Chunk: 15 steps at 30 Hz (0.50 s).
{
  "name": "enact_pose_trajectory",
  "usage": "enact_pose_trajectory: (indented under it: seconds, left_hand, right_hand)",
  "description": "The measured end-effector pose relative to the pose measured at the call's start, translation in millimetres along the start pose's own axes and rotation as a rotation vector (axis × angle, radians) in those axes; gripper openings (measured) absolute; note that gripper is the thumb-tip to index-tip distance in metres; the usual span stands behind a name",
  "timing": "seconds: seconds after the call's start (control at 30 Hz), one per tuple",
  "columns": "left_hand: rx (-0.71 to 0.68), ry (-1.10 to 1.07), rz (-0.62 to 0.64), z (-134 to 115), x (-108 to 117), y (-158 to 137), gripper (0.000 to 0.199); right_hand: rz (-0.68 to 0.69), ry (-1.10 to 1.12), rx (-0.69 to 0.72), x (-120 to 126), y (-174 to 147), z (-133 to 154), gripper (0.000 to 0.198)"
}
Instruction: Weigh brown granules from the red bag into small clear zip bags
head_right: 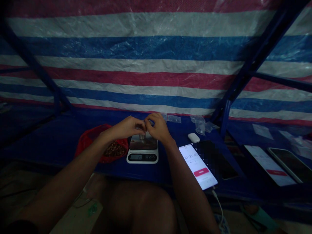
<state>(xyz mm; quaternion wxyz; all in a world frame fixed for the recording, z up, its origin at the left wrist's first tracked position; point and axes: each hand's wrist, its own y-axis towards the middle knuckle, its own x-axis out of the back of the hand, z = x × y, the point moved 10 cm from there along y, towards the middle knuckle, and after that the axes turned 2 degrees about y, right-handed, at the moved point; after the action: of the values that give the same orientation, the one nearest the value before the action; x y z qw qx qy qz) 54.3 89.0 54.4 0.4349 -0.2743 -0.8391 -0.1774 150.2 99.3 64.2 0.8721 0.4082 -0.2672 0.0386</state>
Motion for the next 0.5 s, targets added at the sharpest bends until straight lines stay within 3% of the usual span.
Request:
enact_pose_trajectory:
  seconds: [0.13,0.3,0.5]
  left_hand:
    - [-0.023,-0.054,-0.027,-0.4,1.3,-2.8,0.016]
    - [0.003,0.062,-0.104,-0.4,19.4,-15.6,0.022]
    - [0.242,0.361,0.058,36.6,7.9,-44.7,0.014]
  right_hand:
    - [-0.006,0.005,-0.015,0.3,-0.1,-1.5,0.016]
    - [-0.017,0.013,-0.018,1.9,-0.7,-3.8,0.017]
    - [-0.025,-0.001,-0.026,1.1,-1.2,-7.3,0.018]
